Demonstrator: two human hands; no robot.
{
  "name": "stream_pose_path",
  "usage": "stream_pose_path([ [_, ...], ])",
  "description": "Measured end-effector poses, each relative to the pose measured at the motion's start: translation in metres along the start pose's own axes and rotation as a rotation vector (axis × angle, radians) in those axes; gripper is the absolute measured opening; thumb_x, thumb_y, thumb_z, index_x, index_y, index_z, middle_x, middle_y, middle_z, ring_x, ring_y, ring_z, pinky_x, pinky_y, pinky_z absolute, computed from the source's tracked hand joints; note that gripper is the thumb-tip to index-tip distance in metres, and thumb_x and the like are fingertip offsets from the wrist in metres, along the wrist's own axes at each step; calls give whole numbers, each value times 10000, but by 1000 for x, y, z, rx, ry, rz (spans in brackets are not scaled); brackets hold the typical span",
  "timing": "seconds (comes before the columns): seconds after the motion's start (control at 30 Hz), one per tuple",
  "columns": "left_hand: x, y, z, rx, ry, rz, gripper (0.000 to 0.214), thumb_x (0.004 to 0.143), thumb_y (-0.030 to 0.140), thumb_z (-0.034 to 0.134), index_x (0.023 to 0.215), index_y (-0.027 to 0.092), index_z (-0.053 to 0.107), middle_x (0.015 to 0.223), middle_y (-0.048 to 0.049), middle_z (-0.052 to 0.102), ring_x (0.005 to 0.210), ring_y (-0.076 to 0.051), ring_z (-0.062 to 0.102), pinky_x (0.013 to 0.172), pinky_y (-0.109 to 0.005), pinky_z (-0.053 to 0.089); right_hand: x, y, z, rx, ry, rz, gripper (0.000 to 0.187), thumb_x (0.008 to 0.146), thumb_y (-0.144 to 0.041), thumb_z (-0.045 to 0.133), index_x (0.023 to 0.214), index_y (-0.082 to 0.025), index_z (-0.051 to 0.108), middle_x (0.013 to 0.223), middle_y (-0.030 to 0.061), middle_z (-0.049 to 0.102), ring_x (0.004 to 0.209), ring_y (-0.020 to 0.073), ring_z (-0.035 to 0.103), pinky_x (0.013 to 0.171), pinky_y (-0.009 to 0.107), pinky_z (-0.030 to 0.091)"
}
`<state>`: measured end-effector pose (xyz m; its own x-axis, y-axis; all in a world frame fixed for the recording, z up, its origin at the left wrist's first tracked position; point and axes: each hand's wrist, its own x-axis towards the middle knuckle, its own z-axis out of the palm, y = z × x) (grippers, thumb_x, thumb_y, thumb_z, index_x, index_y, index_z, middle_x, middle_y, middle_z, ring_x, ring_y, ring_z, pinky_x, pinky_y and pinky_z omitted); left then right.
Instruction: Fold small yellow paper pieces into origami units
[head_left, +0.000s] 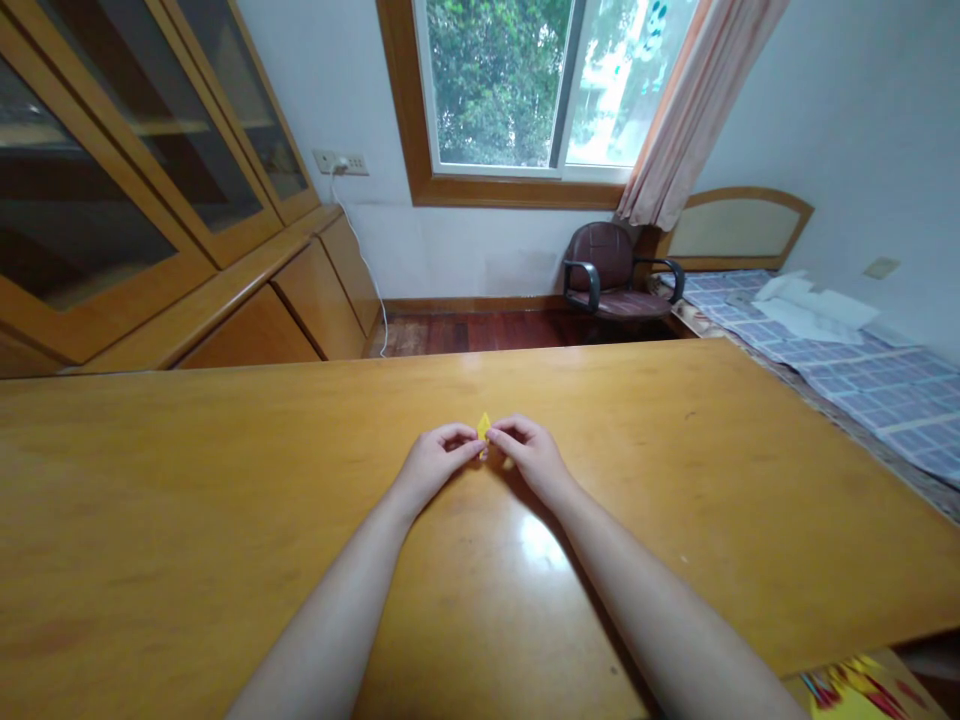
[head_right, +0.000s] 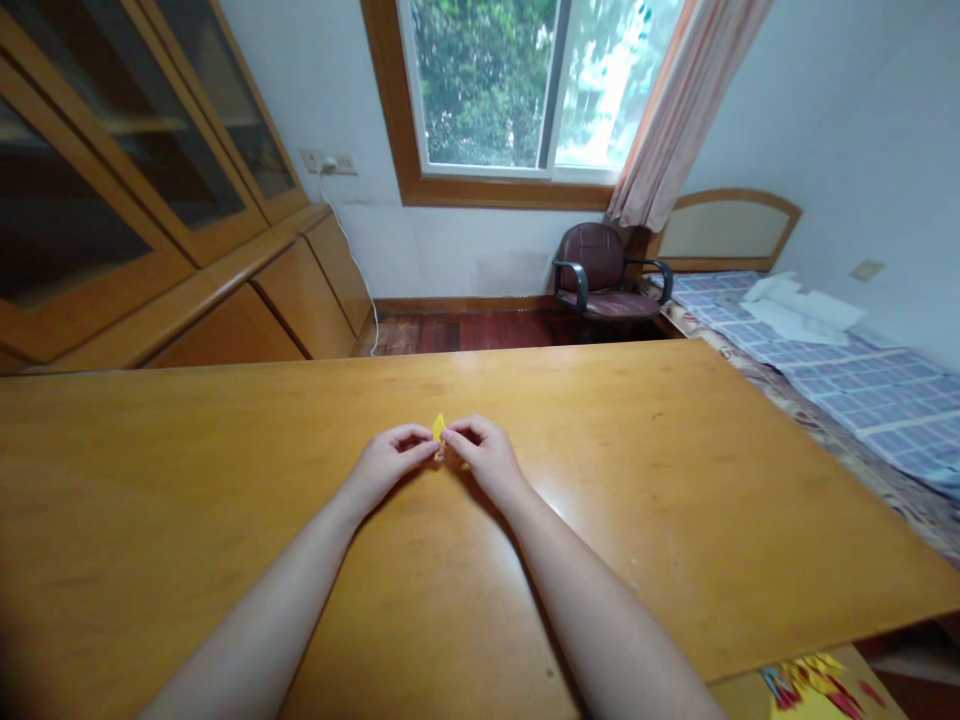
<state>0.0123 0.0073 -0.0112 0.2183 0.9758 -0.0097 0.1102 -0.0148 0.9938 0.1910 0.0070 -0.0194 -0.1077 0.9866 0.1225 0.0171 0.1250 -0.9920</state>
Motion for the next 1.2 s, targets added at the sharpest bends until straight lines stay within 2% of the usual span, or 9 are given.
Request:
stream_pose_path([
  [0.23, 0, 3, 1, -8, 2, 21, 251, 734, 409, 757, 783, 166, 715, 767, -31, 726, 728, -169, 661, 729, -267, 518, 1, 3, 0, -15, 8, -25, 197, 776, -385, 717, 824, -194, 727, 792, 30, 704, 737, 168, 619, 714, 293, 487],
  [0.4, 2, -1, 1, 41, 12, 32, 257, 723, 407, 763, 794, 165, 714, 786, -34, 725, 741, -179, 662, 731, -270, 515, 1, 1, 0, -55, 10, -36, 193, 783, -383, 712, 803, -191, 726, 772, 29, 699, 732, 169, 616, 715, 294, 485],
  [0.57, 6, -7, -1, 99, -52, 62, 254, 770, 408, 714, 839, 163, 722, 821, -40, 725, 774, -186, 656, 747, -276, 505, 0, 1, -1, -53, 6, -31, 193, 792, -373, 696, 799, -183, 725, 749, 26, 685, 707, 162, 603, 702, 288, 473],
  [0.7, 7, -9, -1, 126, -41, 70, 247, 775, 397, 702, 837, 158, 717, 816, -38, 721, 774, -186, 651, 747, -277, 502, 0, -1, -2, -86, 5, -51, 180, 802, -355, 684, 794, -181, 728, 759, 27, 685, 737, 165, 603, 732, 292, 462],
  [1.2, 8, -12, 0, 53, -30, 63, 245, 758, 387, 721, 843, 157, 712, 814, -45, 713, 768, -188, 654, 743, -290, 522, 0, 3, -1, -94, 23, -75, 152, 801, -335, 686, 811, -187, 722, 775, 25, 685, 736, 165, 608, 721, 292, 464],
])
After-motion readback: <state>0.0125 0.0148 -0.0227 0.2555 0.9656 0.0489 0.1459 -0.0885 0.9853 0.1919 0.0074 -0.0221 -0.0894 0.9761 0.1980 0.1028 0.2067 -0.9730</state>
